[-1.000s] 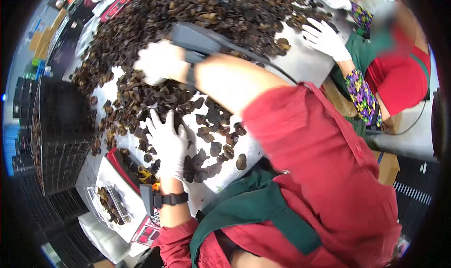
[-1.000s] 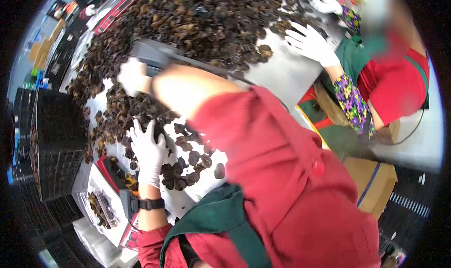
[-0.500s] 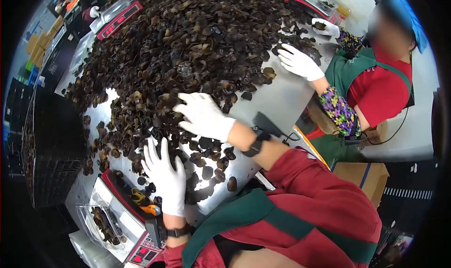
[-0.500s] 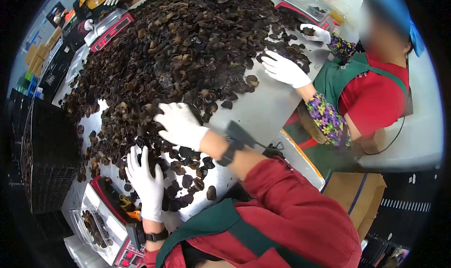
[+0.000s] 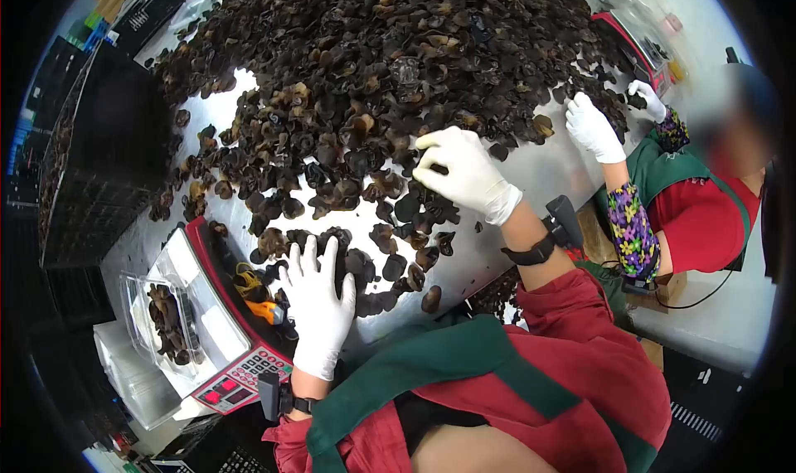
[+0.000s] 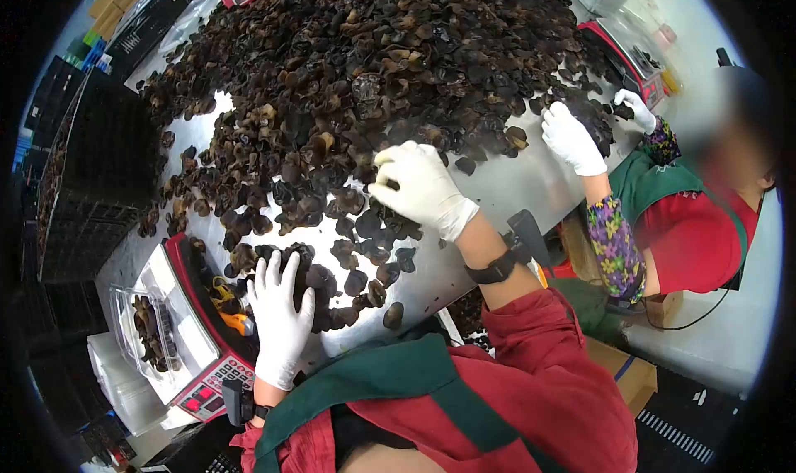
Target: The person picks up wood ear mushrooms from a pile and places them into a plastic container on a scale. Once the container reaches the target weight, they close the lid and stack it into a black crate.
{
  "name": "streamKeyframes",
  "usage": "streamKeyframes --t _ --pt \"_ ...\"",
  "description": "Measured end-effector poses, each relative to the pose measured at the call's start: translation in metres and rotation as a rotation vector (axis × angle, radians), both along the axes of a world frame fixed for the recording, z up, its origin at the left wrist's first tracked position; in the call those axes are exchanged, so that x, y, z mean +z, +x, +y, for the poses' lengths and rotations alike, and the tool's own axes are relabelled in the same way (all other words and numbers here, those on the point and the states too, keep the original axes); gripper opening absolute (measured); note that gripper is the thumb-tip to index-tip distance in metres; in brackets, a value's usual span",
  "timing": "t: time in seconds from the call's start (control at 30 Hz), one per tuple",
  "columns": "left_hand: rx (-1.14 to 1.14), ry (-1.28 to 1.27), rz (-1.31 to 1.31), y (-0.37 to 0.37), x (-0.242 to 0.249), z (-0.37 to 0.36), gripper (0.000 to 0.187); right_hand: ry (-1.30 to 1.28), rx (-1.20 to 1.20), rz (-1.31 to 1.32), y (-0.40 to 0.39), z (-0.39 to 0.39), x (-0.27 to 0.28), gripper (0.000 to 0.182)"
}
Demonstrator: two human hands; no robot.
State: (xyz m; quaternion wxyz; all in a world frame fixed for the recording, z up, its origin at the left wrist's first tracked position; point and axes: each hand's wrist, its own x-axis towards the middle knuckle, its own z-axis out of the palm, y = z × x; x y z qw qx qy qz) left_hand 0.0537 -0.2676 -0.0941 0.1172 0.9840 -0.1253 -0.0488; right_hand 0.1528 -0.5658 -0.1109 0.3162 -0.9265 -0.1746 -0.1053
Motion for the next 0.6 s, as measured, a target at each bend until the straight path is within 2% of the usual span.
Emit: streamKeyframes --t 0.13,0.23,0.33,0.4,0.43,0.53,0.57,0.6 --pt "-0.029 -0.027 -0.054 -0.002 -0.005 -0.003 0.056 -0.044 -0.06 -0.029 0.028 0.017 0.003 0.009" --pt "-0.047 -0.04 -0.1 -0.002 -0.005 -0.004 0.051 0.156 -0.057 -0.118 0.052 0.04 0.0 0.007" --pt "-0.052 -0.08 -0.141 0.0 -0.009 -0.002 0.046 0.055 -0.064 -0.114 0.059 0.057 0.003 0.015" --pt "-0.058 -0.113 -0.17 0.001 -0.009 -0.002 0.04 -0.248 -0.084 0.082 0.056 0.064 -0.002 0.026" --pt "-0.057 -0.113 -0.166 -0.003 -0.009 0.0 0.04 -0.363 -0.043 0.091 0.052 0.064 -0.015 0.03" --pt "-0.046 -0.109 -0.187 0.001 -0.012 0.0 0.042 -0.107 0.015 0.045 0.037 0.052 -0.021 0.034" --pt "-0.042 -0.114 -0.181 0.001 -0.01 -0.001 0.041 -0.111 0.015 0.05 0.031 0.048 -0.02 0.034" --pt "-0.041 -0.12 -0.176 0.002 -0.008 -0.001 0.039 0.022 0.02 0.057 0.024 0.045 -0.016 0.036"
